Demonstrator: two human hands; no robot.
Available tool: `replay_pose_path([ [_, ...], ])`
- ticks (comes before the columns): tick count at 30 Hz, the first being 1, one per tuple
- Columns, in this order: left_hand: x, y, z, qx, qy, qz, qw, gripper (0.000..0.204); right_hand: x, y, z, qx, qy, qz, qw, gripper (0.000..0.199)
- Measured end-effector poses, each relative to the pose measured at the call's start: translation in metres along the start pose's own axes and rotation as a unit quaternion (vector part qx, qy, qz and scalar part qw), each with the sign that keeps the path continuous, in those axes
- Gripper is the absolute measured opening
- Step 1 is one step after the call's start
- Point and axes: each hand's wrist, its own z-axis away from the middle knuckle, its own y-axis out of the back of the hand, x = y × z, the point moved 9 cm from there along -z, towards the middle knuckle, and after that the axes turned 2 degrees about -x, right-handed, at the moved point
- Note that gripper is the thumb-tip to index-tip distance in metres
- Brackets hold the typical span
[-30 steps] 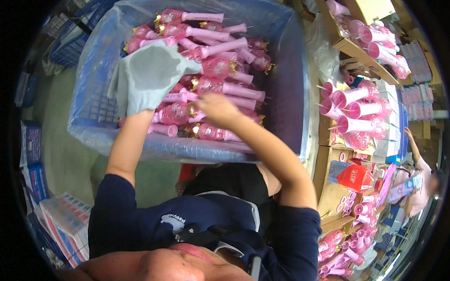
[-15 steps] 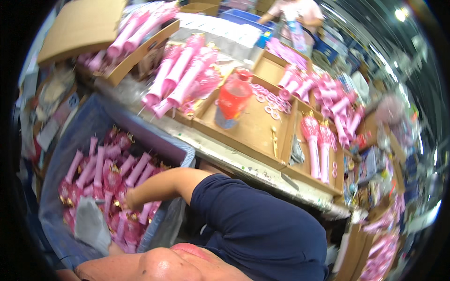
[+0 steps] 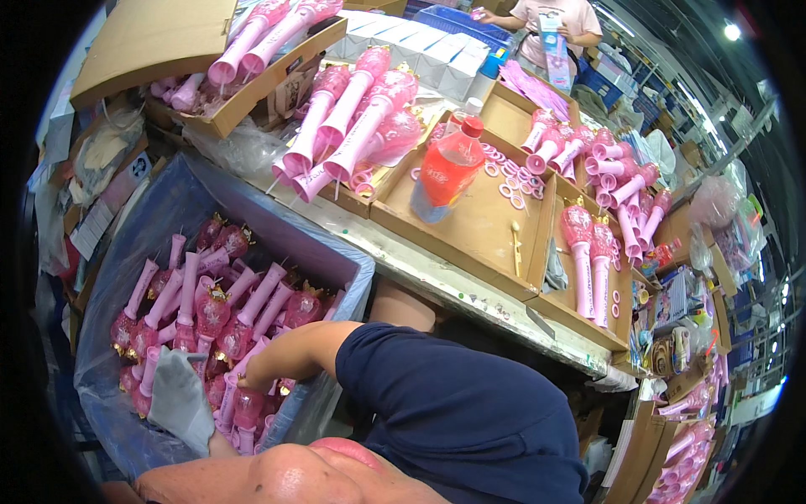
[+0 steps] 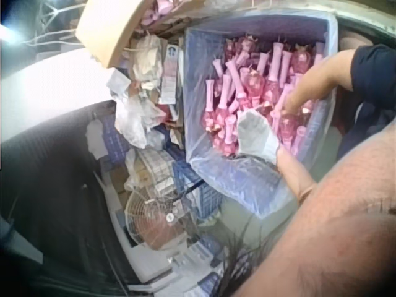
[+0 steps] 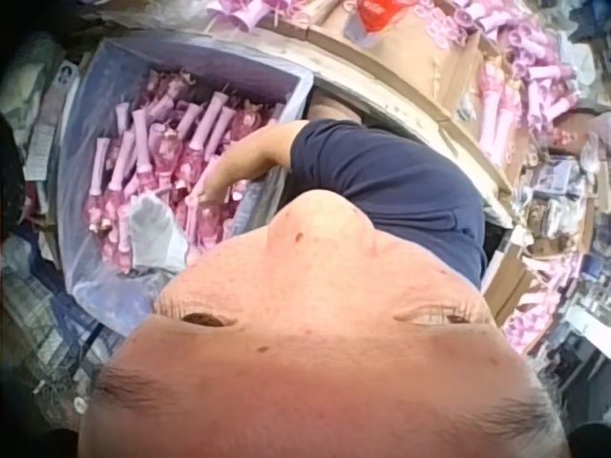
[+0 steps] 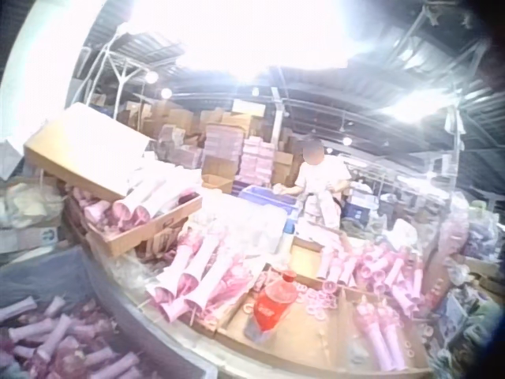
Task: The person assembles pink light sticks by wiping them with a cloth, attaching a gold crown to the top, and applying a small amount of adhesive with a brush. They handle each stick one at a time, then place the finished items into a cardboard tray.
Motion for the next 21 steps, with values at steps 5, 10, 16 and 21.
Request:
replay_pose_path([
  [5, 0.053, 0.009, -0.001, 0.0, -0.116, -0.138, 0.984, 0.018, 0.004, 0.017, 0.013, 0.144, 0.023, 0.081, 0.986, 0.066],
  [10, 0.072, 0.024, -0.007, 0.026, -0.105, -0.101, 0.989, 0.02, -0.007, 0.003, 0.0, 0.133, 0.063, 0.05, 0.988, 0.069],
  [16, 0.027, 0.016, -0.001, 0.041, -0.014, 0.008, 0.999, 0.019, -0.008, 0.017, 0.002, 0.074, 0.08, 0.095, 0.989, 0.065],
  [21, 0.002, 0.001, 0.007, 0.015, -0.162, -0.368, 0.915, 0.016, -0.031, 0.096, 0.084, 0.168, 0.144, -0.008, 0.975, 0.061],
])
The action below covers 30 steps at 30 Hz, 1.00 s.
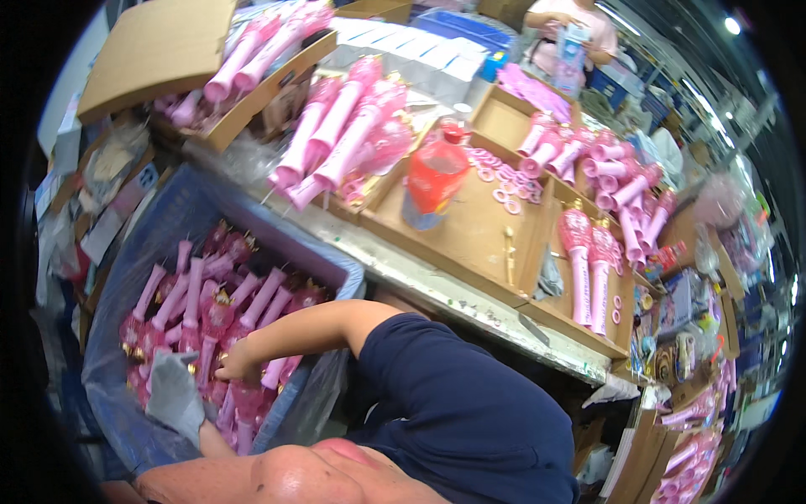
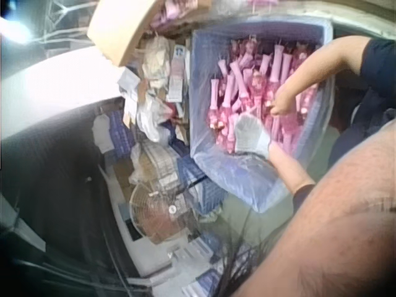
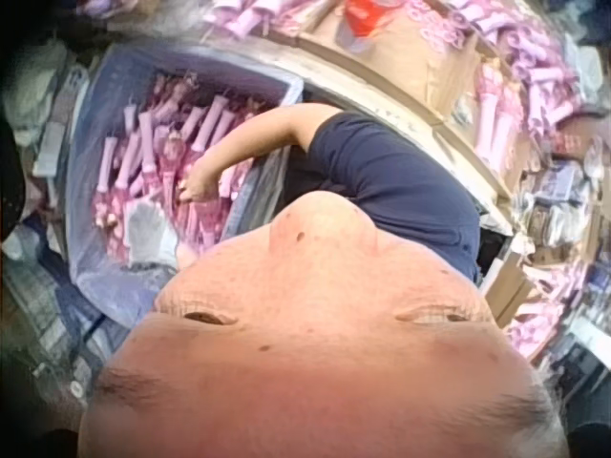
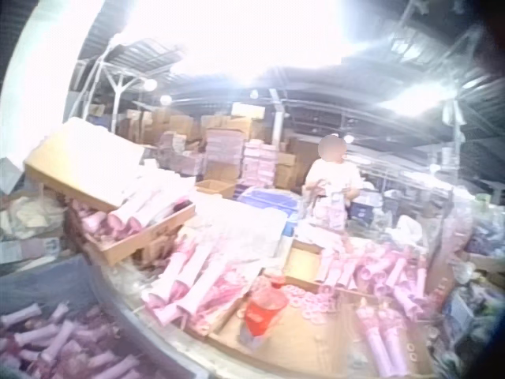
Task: The person assembles pink light sticks by wiping them with a cloth, attaching a gold crown to the top, and applying a small amount of adhesive with a brush. They handle each stick one at a time, then place the finished items into a cardboard tray.
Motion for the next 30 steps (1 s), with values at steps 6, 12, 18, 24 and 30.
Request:
replay_pose_path([
  [6, 0.017, -0.003, -0.018, -0.03, 0.007, 0.039, 0.999, 0.02, -0.052, 0.15, 0.175, 0.366, -0.09, 0.019, 0.926, 0.049],
  [12, 0.074, 0.088, -0.067, 0.061, 0.033, 0.207, 0.976, 0.028, -0.109, 0.231, 0.388, 0.666, -0.1, -0.047, 0.737, 0.022],
  [18, 0.153, 0.148, -0.092, 0.026, 0.012, 0.509, 0.86, 0.036, -0.179, 0.242, 0.459, 0.657, -0.029, 0.031, 0.752, 0.01],
  [24, 0.286, 0.194, -0.07, -0.139, -0.032, 0.77, 0.622, 0.045, -0.183, 0.245, 0.463, 0.608, 0.044, -0.043, 0.791, 0.011],
  [30, 0.37, 0.198, -0.047, -0.247, 0.07, 0.911, 0.323, 0.053, -0.183, 0.231, 0.504, 0.644, -0.02, 0.155, 0.749, 0.013],
])
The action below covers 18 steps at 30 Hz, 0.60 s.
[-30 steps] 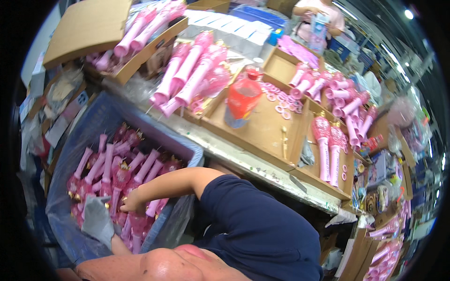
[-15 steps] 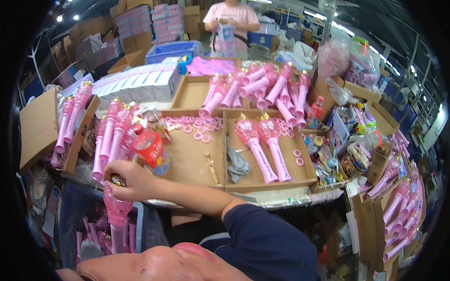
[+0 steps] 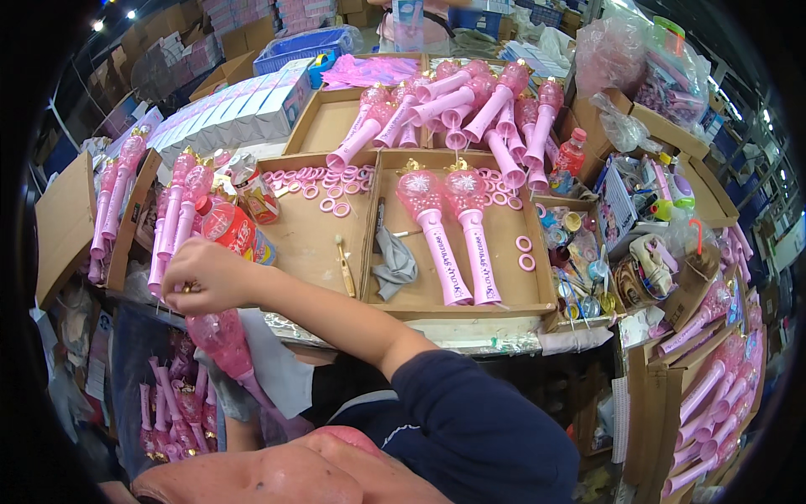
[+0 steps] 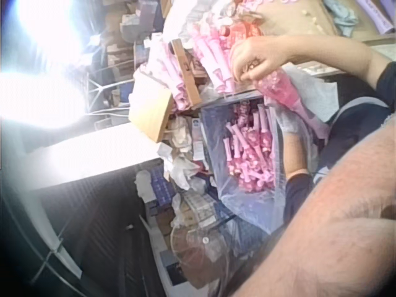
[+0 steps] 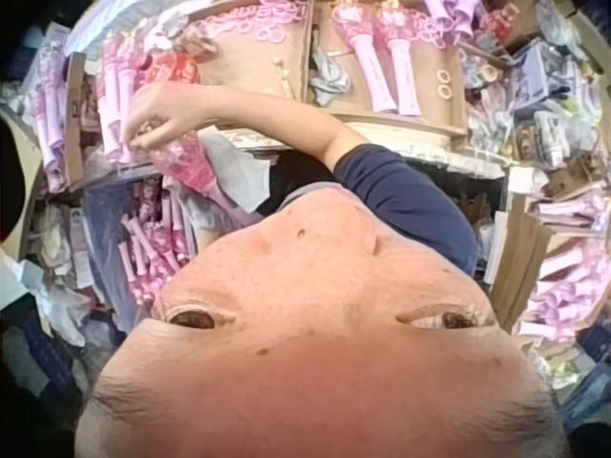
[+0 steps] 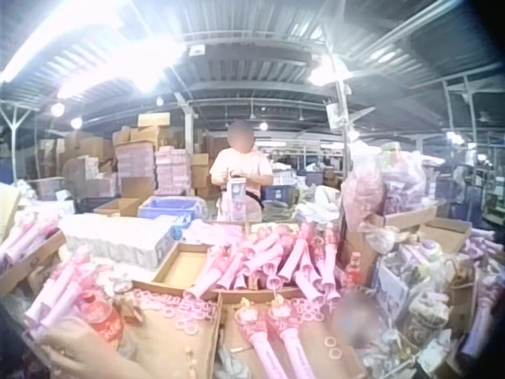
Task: The person assembles pink light sticks by wiping them with a cloth, attaching a gold crown to the top, and applying a small amount of adhesive with a brush. They handle each stick one at a time, then place the finished items into a cardboard tray.
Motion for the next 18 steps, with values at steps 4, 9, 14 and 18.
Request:
replay_pose_path([
  [4, 0.002, 0.017, 0.005, 0.051, -0.041, 0.014, 0.998, 0.059, -0.015, 0.046, 0.081, 0.187, -0.182, -0.036, 0.965, 0.03],
  [9, 0.003, 0.044, 0.005, 0.113, -0.06, 0.014, 0.992, 0.066, -0.048, -0.045, 0.17, -0.069, -0.271, 0.138, 0.95, 0.057],
  [14, 0.0, 0.055, 0.012, 0.159, -0.065, -0.014, 0.985, 0.074, -0.017, -0.112, 0.227, -0.207, -0.422, -0.042, 0.881, 0.062],
  [18, -0.02, 0.046, 0.02, 0.1, -0.024, 0.302, 0.948, 0.081, -0.039, -0.151, 0.245, -0.132, -0.514, -0.572, 0.626, 0.057],
])
